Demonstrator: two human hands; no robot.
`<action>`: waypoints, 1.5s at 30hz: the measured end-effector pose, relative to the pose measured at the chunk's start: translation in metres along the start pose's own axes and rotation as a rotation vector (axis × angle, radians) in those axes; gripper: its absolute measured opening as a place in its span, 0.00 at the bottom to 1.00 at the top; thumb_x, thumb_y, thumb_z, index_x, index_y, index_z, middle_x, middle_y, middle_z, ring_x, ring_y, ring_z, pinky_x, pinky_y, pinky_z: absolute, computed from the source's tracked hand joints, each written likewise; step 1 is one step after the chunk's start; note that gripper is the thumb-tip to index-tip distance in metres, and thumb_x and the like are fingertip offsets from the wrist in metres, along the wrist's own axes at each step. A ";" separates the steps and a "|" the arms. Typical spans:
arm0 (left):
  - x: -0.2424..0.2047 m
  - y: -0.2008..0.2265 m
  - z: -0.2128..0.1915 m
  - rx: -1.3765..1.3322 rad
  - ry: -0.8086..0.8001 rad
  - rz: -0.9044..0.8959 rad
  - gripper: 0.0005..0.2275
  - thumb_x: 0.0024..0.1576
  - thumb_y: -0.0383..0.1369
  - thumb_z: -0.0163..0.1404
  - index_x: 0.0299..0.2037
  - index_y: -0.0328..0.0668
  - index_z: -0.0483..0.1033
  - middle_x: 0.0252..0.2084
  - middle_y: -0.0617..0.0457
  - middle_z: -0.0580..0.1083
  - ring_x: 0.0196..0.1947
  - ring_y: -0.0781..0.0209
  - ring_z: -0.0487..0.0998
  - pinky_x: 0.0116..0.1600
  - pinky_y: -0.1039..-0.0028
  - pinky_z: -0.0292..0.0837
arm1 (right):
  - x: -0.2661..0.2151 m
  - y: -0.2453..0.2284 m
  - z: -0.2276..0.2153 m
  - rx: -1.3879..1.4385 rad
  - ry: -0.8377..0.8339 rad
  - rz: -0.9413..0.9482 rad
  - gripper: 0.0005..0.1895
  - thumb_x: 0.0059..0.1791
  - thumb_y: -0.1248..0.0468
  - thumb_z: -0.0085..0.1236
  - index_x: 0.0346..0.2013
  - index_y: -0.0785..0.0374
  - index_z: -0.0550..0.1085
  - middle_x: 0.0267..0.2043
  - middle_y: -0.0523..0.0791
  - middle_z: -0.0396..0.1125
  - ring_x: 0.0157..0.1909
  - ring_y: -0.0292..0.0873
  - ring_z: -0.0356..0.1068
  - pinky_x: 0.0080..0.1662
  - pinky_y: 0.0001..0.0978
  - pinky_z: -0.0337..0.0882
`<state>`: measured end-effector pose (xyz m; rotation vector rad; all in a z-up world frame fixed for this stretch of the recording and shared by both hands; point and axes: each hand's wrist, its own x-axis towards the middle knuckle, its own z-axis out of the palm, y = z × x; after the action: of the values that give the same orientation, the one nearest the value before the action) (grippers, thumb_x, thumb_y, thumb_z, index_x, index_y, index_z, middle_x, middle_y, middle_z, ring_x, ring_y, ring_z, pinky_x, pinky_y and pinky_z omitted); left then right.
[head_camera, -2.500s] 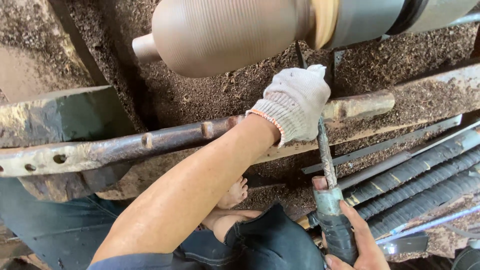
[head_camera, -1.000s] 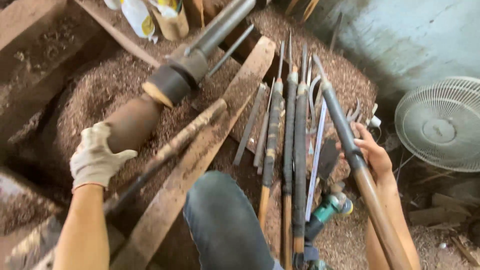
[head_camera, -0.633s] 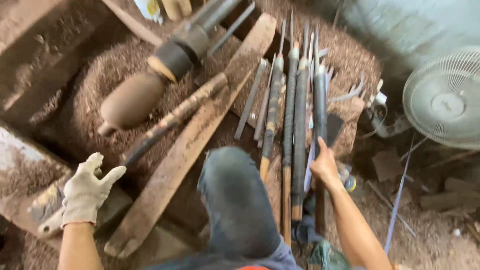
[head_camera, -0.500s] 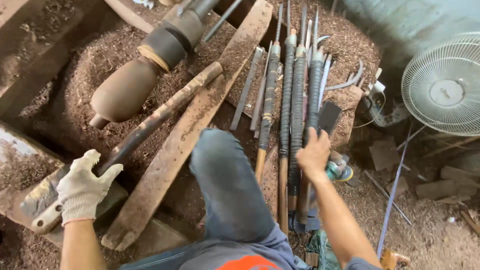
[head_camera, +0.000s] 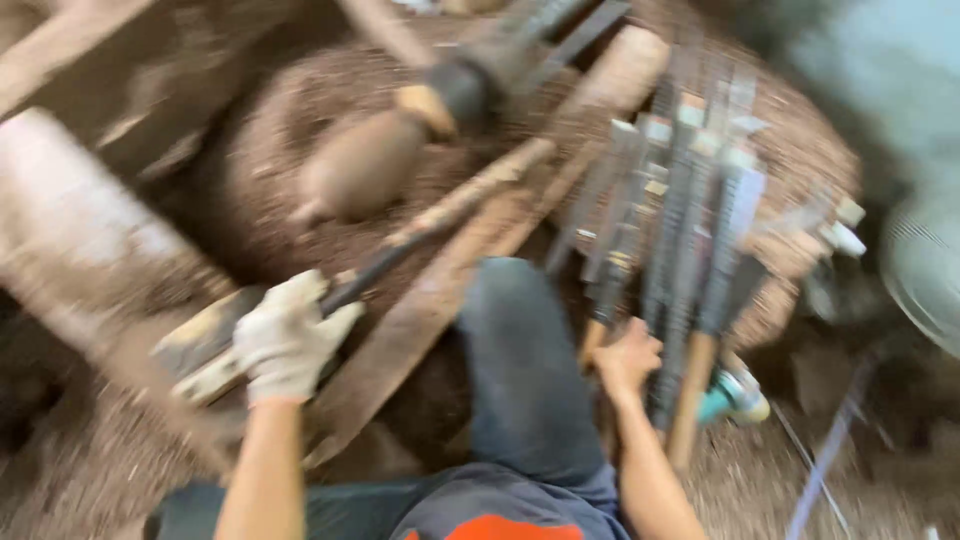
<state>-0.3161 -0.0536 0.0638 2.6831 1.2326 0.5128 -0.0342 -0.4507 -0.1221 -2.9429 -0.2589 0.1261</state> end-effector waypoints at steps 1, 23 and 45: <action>0.001 0.001 -0.006 -0.007 -0.033 0.029 0.22 0.42 0.52 0.67 0.39 0.50 0.78 0.34 0.48 0.77 0.32 0.46 0.80 0.37 0.58 0.76 | 0.013 0.007 0.010 0.051 0.019 0.105 0.43 0.38 0.55 0.67 0.66 0.59 0.62 0.58 0.62 0.61 0.59 0.69 0.61 0.59 0.61 0.63; 0.002 -0.029 0.020 -0.133 -0.178 -0.041 0.25 0.44 0.54 0.64 0.41 0.45 0.74 0.34 0.46 0.76 0.31 0.47 0.82 0.38 0.59 0.78 | 0.135 0.153 0.018 0.289 -0.192 0.125 0.32 0.45 0.60 0.66 0.58 0.69 0.65 0.43 0.60 0.69 0.39 0.60 0.68 0.41 0.55 0.70; 0.000 -0.016 0.018 0.052 -0.165 0.021 0.24 0.43 0.58 0.65 0.37 0.50 0.77 0.33 0.46 0.77 0.30 0.43 0.80 0.36 0.56 0.77 | 0.114 0.069 -0.119 1.112 -0.518 0.290 0.18 0.44 0.68 0.63 0.47 0.58 0.72 0.30 0.45 0.68 0.25 0.44 0.66 0.28 0.42 0.68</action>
<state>-0.3216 -0.0430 0.0428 2.7205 1.1887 0.2590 0.1007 -0.5174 -0.0264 -1.7757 0.1498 0.7822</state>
